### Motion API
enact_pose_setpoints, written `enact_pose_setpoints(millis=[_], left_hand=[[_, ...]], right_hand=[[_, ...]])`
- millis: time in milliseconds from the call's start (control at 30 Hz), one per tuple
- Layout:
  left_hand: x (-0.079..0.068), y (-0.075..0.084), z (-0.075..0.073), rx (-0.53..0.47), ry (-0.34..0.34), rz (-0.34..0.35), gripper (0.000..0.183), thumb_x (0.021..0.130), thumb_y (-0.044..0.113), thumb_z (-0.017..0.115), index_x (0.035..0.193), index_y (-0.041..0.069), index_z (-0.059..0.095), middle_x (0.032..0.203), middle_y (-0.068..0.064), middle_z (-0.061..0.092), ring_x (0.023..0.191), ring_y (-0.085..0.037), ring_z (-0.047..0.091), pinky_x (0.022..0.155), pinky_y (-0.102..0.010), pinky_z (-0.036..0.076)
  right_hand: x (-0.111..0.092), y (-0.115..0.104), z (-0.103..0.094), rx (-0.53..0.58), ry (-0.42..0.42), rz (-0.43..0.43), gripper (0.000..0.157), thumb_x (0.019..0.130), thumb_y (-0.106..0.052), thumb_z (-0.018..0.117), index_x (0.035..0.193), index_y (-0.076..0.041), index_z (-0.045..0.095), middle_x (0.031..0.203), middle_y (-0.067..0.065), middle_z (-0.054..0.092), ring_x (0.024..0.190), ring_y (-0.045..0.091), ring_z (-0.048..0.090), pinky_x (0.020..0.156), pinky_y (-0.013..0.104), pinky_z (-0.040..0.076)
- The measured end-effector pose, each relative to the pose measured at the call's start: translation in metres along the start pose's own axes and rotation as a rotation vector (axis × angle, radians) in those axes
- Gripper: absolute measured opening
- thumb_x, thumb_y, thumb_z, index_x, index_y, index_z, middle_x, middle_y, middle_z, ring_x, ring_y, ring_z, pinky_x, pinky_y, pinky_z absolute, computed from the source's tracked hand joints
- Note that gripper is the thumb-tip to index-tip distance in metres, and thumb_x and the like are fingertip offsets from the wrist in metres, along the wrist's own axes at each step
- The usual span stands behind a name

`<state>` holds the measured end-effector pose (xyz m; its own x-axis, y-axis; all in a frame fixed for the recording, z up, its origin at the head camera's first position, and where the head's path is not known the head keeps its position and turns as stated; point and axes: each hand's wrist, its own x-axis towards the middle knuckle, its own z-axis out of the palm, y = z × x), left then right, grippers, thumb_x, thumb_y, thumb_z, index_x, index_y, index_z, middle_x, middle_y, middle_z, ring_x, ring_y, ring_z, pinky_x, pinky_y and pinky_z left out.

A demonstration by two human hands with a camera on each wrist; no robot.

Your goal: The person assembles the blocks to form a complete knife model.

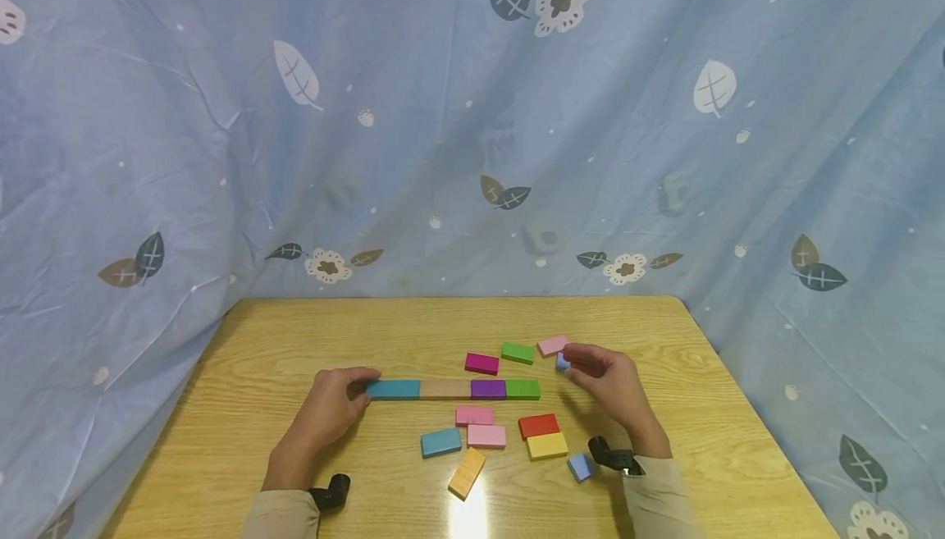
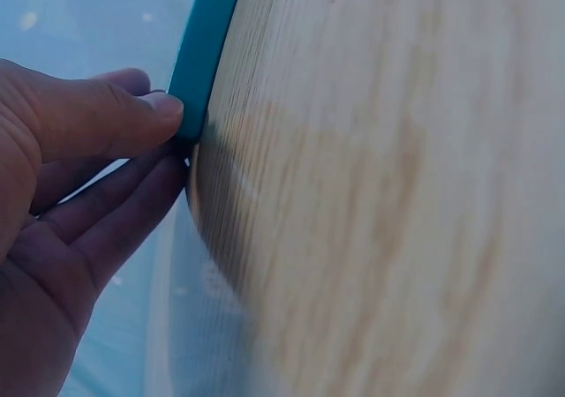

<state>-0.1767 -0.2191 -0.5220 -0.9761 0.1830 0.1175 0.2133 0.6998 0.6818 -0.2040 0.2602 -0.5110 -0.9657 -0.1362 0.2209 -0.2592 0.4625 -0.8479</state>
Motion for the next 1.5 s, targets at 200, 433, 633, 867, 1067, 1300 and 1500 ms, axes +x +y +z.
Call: enact_pose_setpoints(millis=[200,433,633,867,1067,1300,1500], left_hand=[[-0.001,-0.002,0.000,0.007,0.000,-0.006,0.039,0.094,-0.007,0.079,0.130,0.005,0.079,0.130,-0.014,0.079,0.127,-0.039,0.073,0.107,-0.055,0.062],[-0.002,-0.004,-0.001,0.012,0.015,0.000,0.038,0.093,-0.007,0.079,0.129,0.005,0.080,0.128,-0.014,0.080,0.126,-0.039,0.074,0.106,-0.055,0.062],[-0.001,-0.003,0.001,0.012,0.015,-0.003,0.039,0.093,-0.007,0.079,0.130,0.005,0.080,0.129,-0.014,0.080,0.127,-0.039,0.073,0.107,-0.056,0.061],[-0.001,-0.001,0.003,0.015,0.011,-0.013,0.039,0.093,-0.007,0.080,0.130,0.006,0.080,0.129,-0.012,0.080,0.128,-0.039,0.073,0.108,-0.056,0.061],[-0.001,0.002,0.003,0.004,0.003,-0.023,0.039,0.094,-0.007,0.079,0.130,0.007,0.080,0.130,-0.012,0.079,0.131,-0.039,0.071,0.111,-0.057,0.059],[-0.001,0.001,0.004,-0.004,0.009,-0.026,0.039,0.094,-0.008,0.079,0.130,0.008,0.080,0.130,-0.011,0.079,0.131,-0.039,0.071,0.111,-0.057,0.059],[-0.002,0.000,0.003,-0.009,0.015,-0.024,0.040,0.093,-0.008,0.079,0.130,0.007,0.080,0.130,-0.011,0.080,0.130,-0.039,0.072,0.110,-0.056,0.060]], right_hand=[[0.000,0.013,-0.025,0.038,0.079,0.029,0.037,0.097,-0.002,0.081,0.134,0.000,0.076,0.131,0.023,0.077,0.120,0.029,0.078,0.091,0.014,0.063],[0.003,0.027,-0.025,0.087,0.053,0.065,0.039,0.099,-0.001,0.080,0.137,0.004,0.073,0.135,0.028,0.074,0.121,0.028,0.078,0.092,0.017,0.064],[0.014,0.035,-0.022,0.059,0.025,0.066,0.040,0.101,-0.006,0.079,0.139,0.003,0.072,0.136,0.025,0.075,0.126,0.042,0.074,0.092,0.016,0.063],[0.034,0.042,-0.023,0.034,-0.028,0.043,0.042,0.101,-0.005,0.078,0.142,0.003,0.070,0.137,0.025,0.074,0.126,0.044,0.073,0.092,0.016,0.063],[0.048,0.045,-0.021,0.020,-0.072,0.023,0.045,0.100,-0.001,0.078,0.143,0.007,0.068,0.137,0.028,0.073,0.126,0.046,0.072,0.095,0.013,0.060],[0.061,0.046,-0.019,0.018,-0.126,-0.003,0.046,0.098,0.006,0.077,0.143,0.009,0.066,0.138,0.030,0.072,0.127,0.048,0.071,0.095,0.013,0.060],[0.064,0.043,-0.014,0.017,-0.150,0.000,0.045,0.098,0.008,0.075,0.142,0.009,0.067,0.137,0.030,0.072,0.125,0.047,0.072,0.093,0.014,0.061]])
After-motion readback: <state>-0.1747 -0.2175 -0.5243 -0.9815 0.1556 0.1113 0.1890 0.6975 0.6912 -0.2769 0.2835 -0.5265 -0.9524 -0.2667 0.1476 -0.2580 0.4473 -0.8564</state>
